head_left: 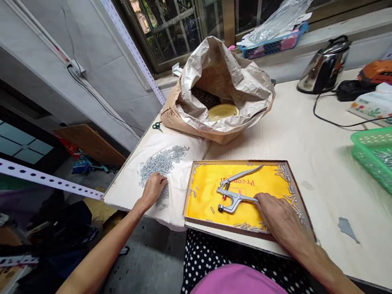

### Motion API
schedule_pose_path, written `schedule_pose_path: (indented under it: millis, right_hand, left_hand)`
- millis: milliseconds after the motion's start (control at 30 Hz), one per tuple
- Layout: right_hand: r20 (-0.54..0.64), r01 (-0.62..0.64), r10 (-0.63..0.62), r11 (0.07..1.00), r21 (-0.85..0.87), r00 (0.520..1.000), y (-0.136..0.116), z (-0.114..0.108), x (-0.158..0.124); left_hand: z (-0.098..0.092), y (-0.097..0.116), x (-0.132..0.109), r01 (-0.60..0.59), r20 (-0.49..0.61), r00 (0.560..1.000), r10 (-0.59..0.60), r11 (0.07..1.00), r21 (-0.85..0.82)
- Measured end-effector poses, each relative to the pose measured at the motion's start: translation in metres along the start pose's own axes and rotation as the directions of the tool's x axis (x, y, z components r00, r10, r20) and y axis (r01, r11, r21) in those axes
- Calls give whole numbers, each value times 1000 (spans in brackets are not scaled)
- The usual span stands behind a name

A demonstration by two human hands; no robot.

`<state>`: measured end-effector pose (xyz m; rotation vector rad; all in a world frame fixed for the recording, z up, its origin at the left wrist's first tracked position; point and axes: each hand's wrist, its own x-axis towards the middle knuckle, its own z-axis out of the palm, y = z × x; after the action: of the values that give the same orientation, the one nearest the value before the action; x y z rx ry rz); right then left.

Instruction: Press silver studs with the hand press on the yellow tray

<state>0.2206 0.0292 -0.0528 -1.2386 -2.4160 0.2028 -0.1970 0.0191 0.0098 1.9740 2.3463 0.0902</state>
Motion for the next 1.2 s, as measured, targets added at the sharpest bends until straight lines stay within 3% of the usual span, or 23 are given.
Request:
schedule_pose_path:
  millis: [133,233,333,400,467,567,633,700,767,833,900,967,1067,1200]
  right_hand:
    - [-6,4,-4,1000,-14,1000,-1,1,0]
    - [-18,-1,0,1000,-16,1000,-2,1,1]
    - [-15,-13,12,999,-31,1000,-3,0,2]
    - [-3,-27,27,999,-37,1000,-4,-1,2]
    - [20,-34,34,999,-30,999,-5,-4,3]
    - [56,-36,38,999,-24,998,-6,-10,4]
    - [73,-40,41,999,-23,996,-7,-12,5]
    - [77,-46,47,999,-21,996,-7,-11,6]
    - [72,-52,54,998,-26,996,-8,-9,6]
    - [59,-63,65,997,-39,996,-8,-7,5]
    - [39,-60,62,997,-53,997,-9,-7,4]
    - [20,-22,24,997,-72,1000,-10,-9,3]
    - [-20,44,-47,992,-118,999,-12,-14,3]
    - [-74,107,-120,981,-162,990,-13,-20,3]
  left_hand:
    - [-6,32,-9,-162,-100,983,152,981,-104]
    - [-13,68,-11,-203,-135,977,167,923,-326]
    - [-10,106,-6,-136,-47,990,133,808,-573]
    - [1,128,-2,-118,-1,989,149,780,-615]
    - [15,143,2,-183,-28,980,197,840,-511]
    - [31,151,4,-264,-31,964,263,941,-210]
    - [34,152,4,-267,2,963,268,960,-79]
    - [31,153,5,-251,16,968,252,966,-55]
    - [26,156,6,-203,38,977,211,967,-156]
    - [22,159,3,-78,134,981,140,919,-385]
    - [21,161,-2,113,291,952,99,766,-632]
    - [23,161,-11,276,396,914,89,579,-767]
    - [29,159,-24,347,402,915,35,441,-827]
    - [36,162,-35,370,398,917,-29,432,-822]
